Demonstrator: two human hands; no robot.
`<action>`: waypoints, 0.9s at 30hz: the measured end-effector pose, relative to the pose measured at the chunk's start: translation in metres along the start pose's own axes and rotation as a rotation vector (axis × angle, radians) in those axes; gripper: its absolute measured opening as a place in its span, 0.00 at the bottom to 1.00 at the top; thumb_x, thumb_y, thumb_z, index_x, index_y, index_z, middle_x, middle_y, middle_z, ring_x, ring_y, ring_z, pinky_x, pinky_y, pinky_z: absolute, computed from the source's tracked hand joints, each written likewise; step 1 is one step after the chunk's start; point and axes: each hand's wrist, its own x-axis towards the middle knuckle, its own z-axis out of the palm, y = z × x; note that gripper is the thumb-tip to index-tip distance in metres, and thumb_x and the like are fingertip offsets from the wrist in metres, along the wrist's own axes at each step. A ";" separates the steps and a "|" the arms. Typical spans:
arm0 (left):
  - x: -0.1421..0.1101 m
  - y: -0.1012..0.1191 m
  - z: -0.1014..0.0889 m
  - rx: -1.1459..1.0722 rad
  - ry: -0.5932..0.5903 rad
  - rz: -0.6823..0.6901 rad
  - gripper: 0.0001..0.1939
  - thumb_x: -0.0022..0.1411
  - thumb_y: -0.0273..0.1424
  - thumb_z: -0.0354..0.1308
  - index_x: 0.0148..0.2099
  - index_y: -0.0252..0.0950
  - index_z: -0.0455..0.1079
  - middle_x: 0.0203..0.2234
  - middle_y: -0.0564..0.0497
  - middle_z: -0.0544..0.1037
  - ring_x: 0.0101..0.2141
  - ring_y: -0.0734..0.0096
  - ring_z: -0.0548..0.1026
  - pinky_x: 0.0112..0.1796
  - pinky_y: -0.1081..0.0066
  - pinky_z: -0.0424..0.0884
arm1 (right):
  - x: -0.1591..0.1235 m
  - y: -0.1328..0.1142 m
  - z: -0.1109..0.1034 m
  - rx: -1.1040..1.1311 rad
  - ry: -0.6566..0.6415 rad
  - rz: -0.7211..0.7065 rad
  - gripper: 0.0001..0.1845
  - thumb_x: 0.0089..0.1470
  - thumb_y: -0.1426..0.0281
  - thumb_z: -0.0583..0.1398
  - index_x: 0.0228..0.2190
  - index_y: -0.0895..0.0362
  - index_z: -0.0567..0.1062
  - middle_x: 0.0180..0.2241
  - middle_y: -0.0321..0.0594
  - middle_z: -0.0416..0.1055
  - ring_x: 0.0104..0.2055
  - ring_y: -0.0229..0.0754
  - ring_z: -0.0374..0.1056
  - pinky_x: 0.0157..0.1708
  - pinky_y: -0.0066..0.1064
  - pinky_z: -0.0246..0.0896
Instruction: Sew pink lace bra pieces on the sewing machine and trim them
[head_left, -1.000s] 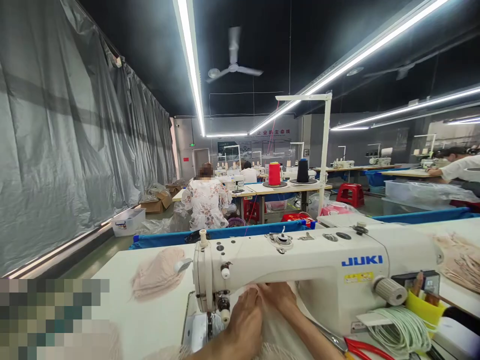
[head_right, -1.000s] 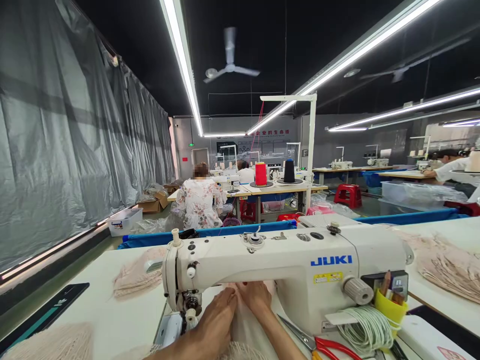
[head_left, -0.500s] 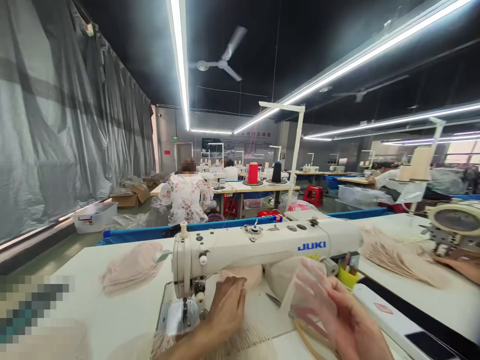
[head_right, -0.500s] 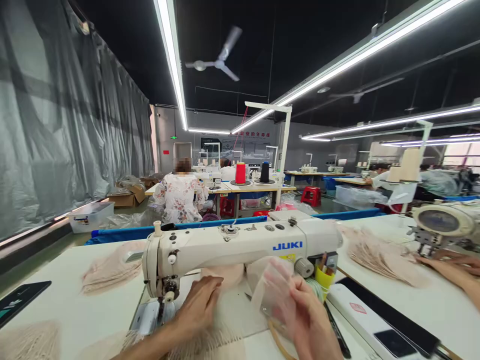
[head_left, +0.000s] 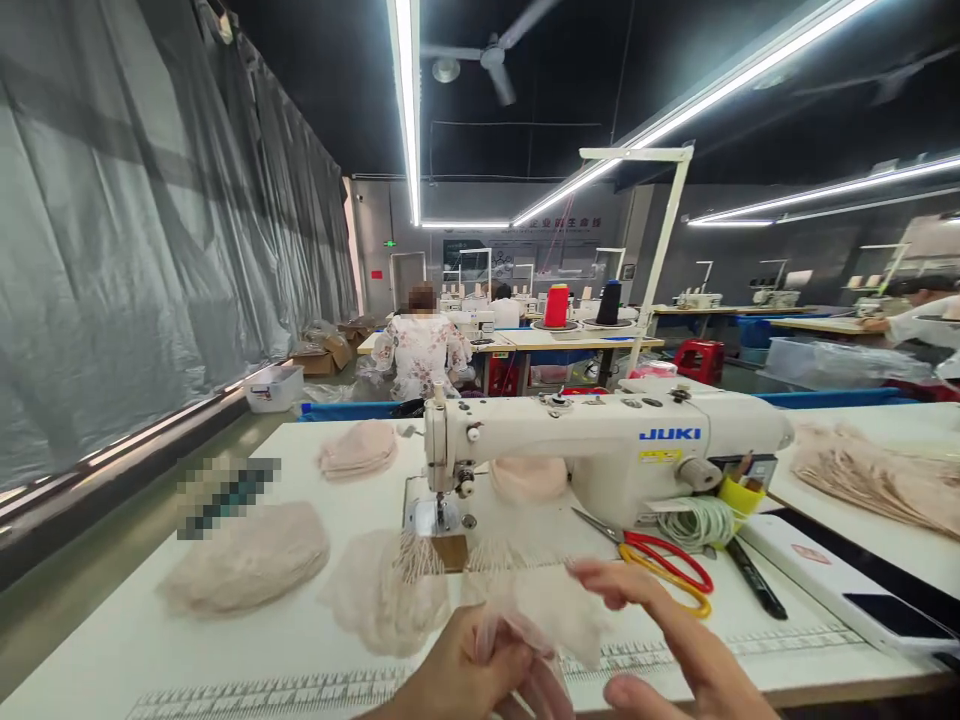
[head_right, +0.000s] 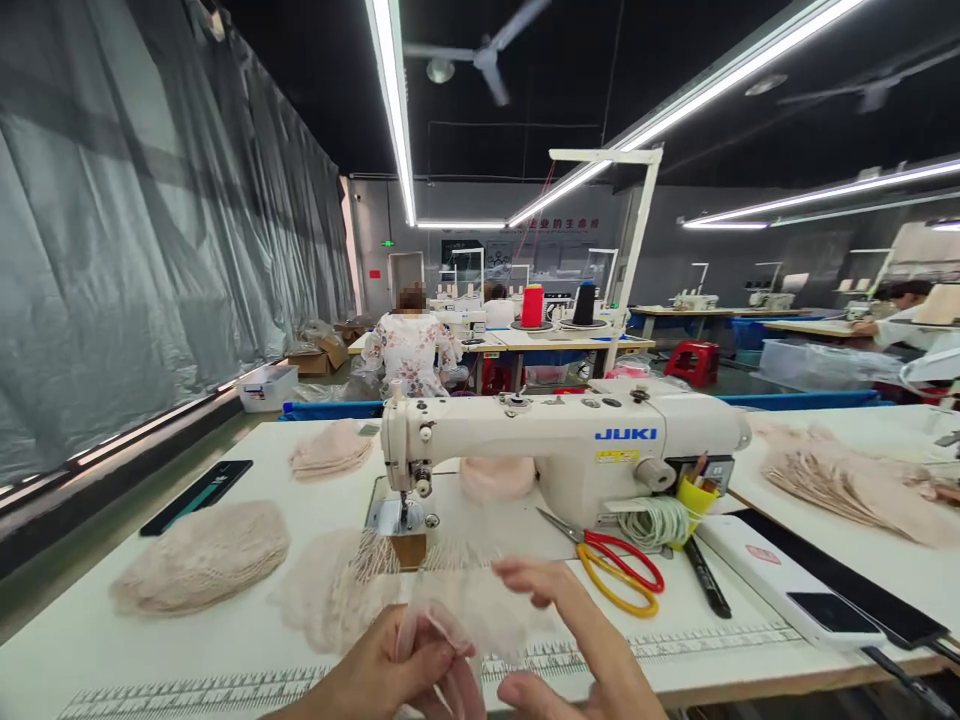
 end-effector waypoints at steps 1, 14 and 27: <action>-0.011 0.001 0.000 0.019 -0.024 0.013 0.33 0.50 0.57 0.63 0.41 0.30 0.69 0.26 0.44 0.77 0.26 0.67 0.76 0.30 0.72 0.68 | -0.001 -0.005 0.004 0.052 -0.024 0.093 0.33 0.42 0.60 0.69 0.51 0.48 0.71 0.55 0.45 0.68 0.56 0.56 0.62 0.53 0.41 0.57; -0.105 -0.010 -0.021 0.022 0.176 -0.111 0.32 0.43 0.43 0.72 0.47 0.31 0.71 0.34 0.47 0.78 0.33 0.70 0.75 0.38 0.72 0.68 | -0.001 -0.032 0.090 0.186 -0.427 0.277 0.22 0.58 0.48 0.52 0.32 0.54 0.68 0.15 0.25 0.49 0.20 0.35 0.47 0.21 0.27 0.42; -0.110 0.001 -0.011 0.302 0.318 -0.301 0.16 0.49 0.29 0.51 0.36 0.30 0.75 0.11 0.59 0.66 0.15 0.80 0.61 0.21 0.79 0.54 | -0.009 -0.035 0.088 0.182 -0.385 0.351 0.26 0.57 0.44 0.51 0.23 0.52 0.65 0.14 0.27 0.51 0.19 0.36 0.47 0.23 0.29 0.45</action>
